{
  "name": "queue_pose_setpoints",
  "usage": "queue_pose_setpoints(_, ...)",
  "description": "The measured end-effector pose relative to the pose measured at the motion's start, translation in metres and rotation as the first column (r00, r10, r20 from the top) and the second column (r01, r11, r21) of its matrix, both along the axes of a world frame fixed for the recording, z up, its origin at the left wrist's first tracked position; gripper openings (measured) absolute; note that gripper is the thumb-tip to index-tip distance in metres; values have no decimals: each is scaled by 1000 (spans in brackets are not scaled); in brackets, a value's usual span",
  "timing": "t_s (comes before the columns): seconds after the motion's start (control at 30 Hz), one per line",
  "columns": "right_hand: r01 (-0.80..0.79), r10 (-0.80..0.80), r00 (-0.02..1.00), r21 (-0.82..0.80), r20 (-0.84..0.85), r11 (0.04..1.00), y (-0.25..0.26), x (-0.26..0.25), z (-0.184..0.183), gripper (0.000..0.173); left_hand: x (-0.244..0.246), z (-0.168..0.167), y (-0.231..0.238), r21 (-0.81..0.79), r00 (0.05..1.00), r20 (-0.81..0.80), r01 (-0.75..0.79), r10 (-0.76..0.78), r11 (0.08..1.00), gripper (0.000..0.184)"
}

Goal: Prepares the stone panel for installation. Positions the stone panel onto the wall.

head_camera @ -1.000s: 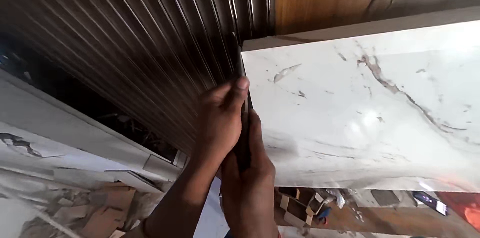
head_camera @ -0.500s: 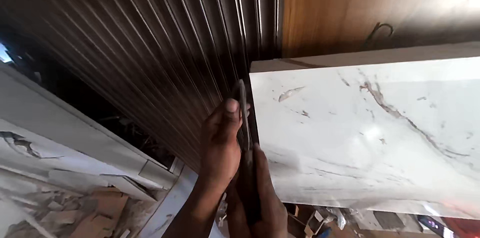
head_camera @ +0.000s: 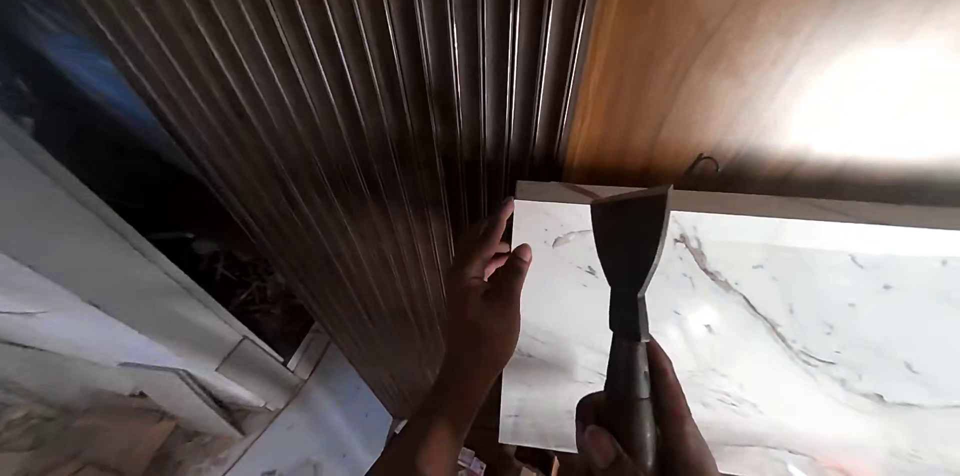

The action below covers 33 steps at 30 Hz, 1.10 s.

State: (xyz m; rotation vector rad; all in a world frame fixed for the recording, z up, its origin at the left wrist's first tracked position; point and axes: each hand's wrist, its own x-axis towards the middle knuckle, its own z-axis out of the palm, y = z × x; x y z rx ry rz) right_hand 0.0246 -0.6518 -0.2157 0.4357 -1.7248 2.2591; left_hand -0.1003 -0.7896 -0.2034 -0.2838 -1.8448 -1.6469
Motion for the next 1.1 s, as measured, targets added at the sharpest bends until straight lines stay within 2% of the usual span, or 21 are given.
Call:
queue_pose_setpoints(0.07,2,-1,1000,56,-15,998,-5,1,-3,74,-1,2,-3,-45,1000,26,9,-8,999,54)
queue_pose_setpoints(0.13,23,-17,999,138,-46,990,-16,1,-10,70,-1,2,-10,-57,998,42,44,-42,997,50)
queue_pose_setpoints(0.23,87,-71,994,198,-83,976,-42,0,-26,67,2,-1,-26,54,979,41,196,-198,979,37)
queue_pose_setpoints(0.33,193,-162,978,271,-131,943,-70,-9,-43,65,9,-6,-40,175,951,-14,305,-307,936,43)
queue_pose_setpoints(0.4,270,-239,960,267,-143,925,-89,-22,-55,62,14,-9,-45,169,956,-37,292,-290,941,46)
queue_pose_setpoints(0.5,374,-338,924,233,-181,898,-112,-46,-77,59,19,-12,-41,76,988,16,153,-155,985,47)
queue_pose_setpoints(0.63,474,-435,872,161,-226,866,-125,-69,-95,58,11,-16,-36,-20,984,103,147,-145,989,40)
queue_pose_setpoints(0.73,485,-450,863,126,-230,866,-127,-76,-100,59,5,-21,-35,-15,978,81,196,-194,981,38)
queue_pose_setpoints(0.83,462,-433,874,99,-221,882,-128,-82,-93,61,-1,-15,-35,-37,984,22,180,-179,983,32)
queue_pose_setpoints(1.1,433,-415,887,50,-203,900,-132,-78,-92,60,0,-11,-36,-65,986,21,164,-163,984,30)
